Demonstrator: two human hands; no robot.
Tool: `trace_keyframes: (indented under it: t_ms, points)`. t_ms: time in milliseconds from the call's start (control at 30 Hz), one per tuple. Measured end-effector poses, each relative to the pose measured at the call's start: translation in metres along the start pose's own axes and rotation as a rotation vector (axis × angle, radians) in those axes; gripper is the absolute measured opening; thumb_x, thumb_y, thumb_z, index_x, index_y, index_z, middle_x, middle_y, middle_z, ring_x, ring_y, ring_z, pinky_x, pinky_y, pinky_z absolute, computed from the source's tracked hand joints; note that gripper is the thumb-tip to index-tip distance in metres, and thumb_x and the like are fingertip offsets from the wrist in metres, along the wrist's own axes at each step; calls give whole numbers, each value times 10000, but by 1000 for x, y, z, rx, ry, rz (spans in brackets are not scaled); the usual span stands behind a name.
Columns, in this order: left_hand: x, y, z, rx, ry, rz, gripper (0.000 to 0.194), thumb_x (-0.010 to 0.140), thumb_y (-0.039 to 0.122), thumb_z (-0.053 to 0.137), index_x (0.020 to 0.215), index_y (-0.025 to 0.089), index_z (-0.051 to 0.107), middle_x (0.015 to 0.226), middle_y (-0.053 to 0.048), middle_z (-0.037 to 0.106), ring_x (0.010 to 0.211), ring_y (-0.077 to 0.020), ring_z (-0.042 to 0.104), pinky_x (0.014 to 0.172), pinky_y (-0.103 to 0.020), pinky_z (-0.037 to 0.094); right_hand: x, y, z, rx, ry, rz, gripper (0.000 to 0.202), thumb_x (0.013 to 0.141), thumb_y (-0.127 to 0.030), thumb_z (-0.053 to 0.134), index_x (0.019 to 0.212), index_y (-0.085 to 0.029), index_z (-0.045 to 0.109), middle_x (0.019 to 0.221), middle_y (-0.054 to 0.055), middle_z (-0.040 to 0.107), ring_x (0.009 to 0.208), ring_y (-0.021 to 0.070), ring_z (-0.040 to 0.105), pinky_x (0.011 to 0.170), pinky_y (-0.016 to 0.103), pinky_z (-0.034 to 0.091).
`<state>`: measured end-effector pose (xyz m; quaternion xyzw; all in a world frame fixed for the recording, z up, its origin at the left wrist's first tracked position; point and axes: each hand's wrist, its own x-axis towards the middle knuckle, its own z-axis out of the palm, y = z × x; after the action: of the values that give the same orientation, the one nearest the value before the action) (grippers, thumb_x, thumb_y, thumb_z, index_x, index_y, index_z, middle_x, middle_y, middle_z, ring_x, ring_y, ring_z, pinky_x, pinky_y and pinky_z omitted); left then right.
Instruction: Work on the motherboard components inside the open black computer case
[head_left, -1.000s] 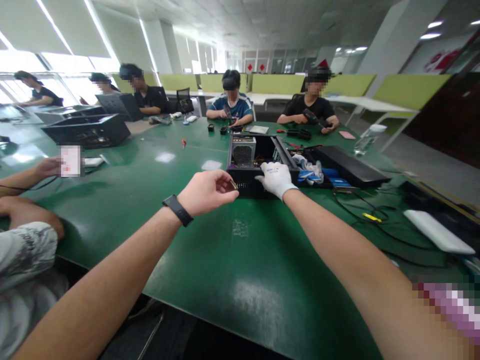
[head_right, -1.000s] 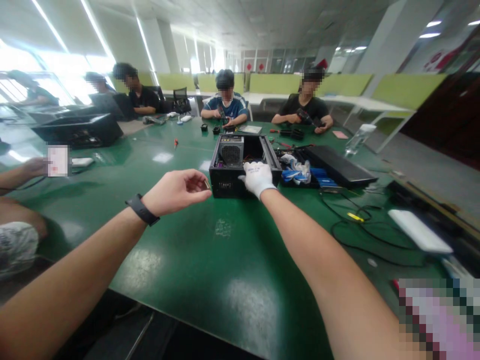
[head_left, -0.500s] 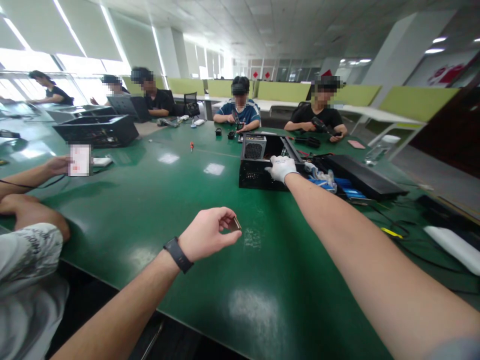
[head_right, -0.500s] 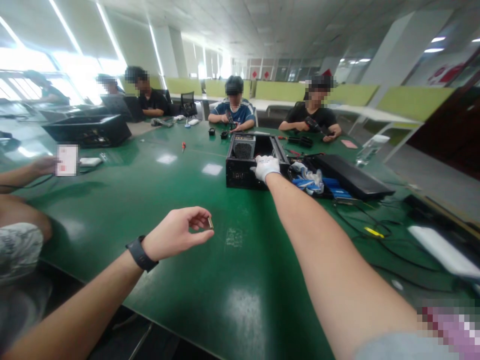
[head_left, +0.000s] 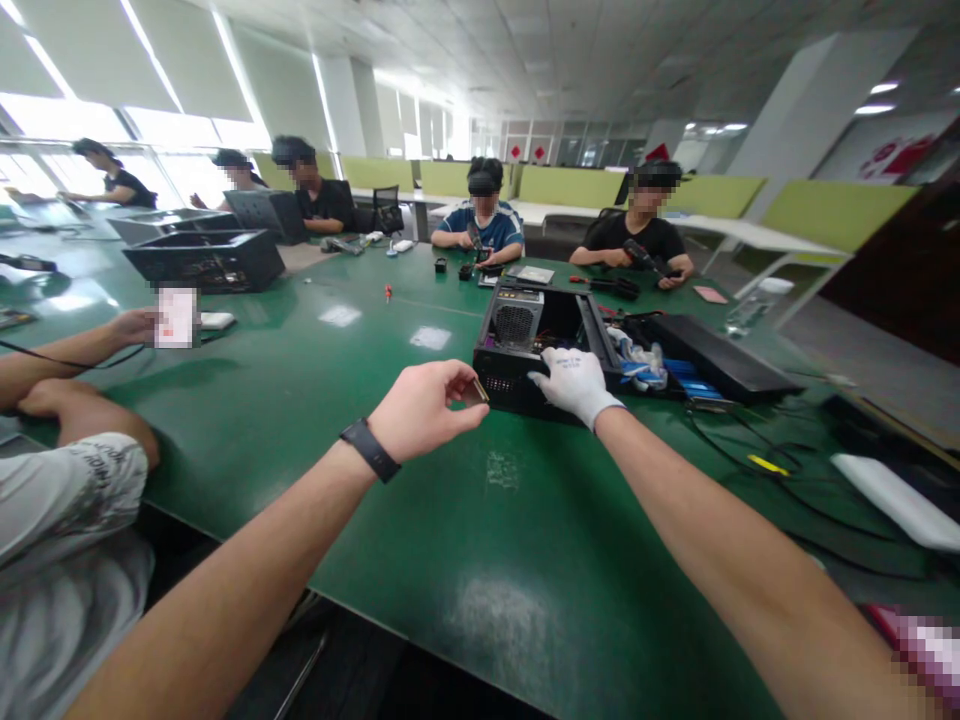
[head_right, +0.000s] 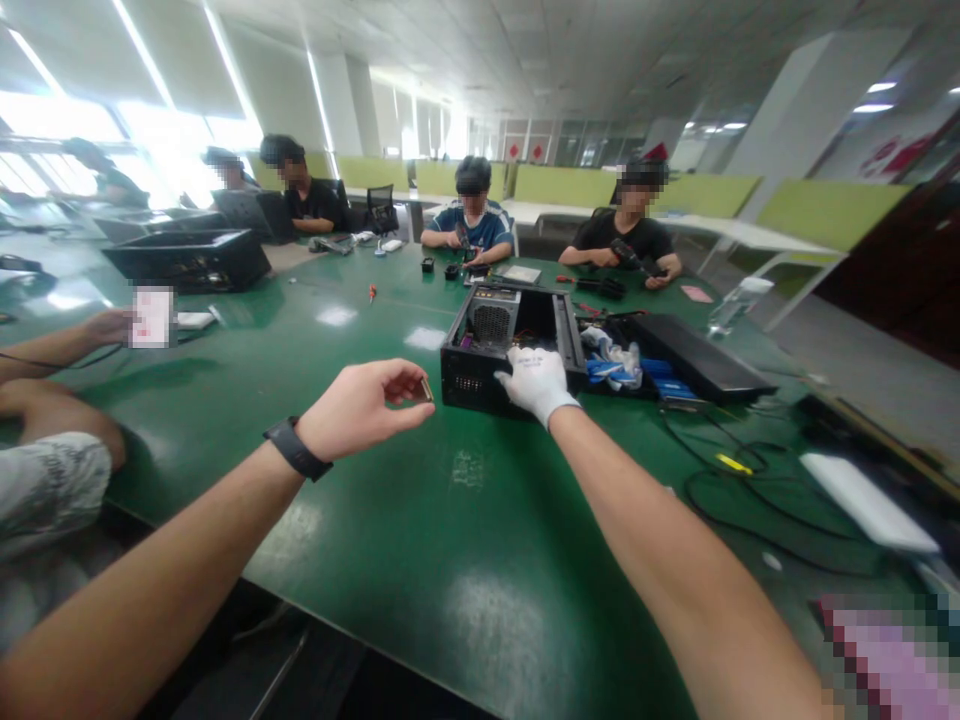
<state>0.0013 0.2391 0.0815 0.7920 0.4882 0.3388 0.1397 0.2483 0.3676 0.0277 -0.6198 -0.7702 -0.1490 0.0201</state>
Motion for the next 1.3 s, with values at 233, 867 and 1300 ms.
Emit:
trace_keyframes:
  t_ms: [233, 867, 1300]
  points:
    - [64, 23, 24, 272, -85, 63, 247, 718, 343, 683, 888, 166, 714, 814, -36, 726, 716, -151, 641, 690, -260, 492, -118, -20, -24, 17, 62, -61, 406, 932, -536, 430, 1087, -188, 569, 1000, 114, 630, 918, 244, 561, 757, 366, 316]
    - [74, 31, 150, 783, -911, -49, 553, 570, 277, 828, 1071, 61, 737, 1066, -225, 717, 938, -302, 696, 767, -311, 565, -284, -43, -56, 197, 69, -82, 256, 798, -444, 678, 946, -250, 598, 790, 31, 562, 712, 217, 443, 638, 358, 171]
    - [76, 18, 162, 793, -935, -19, 624, 512, 304, 871, 1084, 90, 740, 1057, -227, 717, 952, -307, 695, 806, -317, 555, -282, -44, -56, 252, 95, -78, 238, 771, -427, 702, 807, -253, 543, 749, 25, 546, 687, 219, 428, 633, 356, 162]
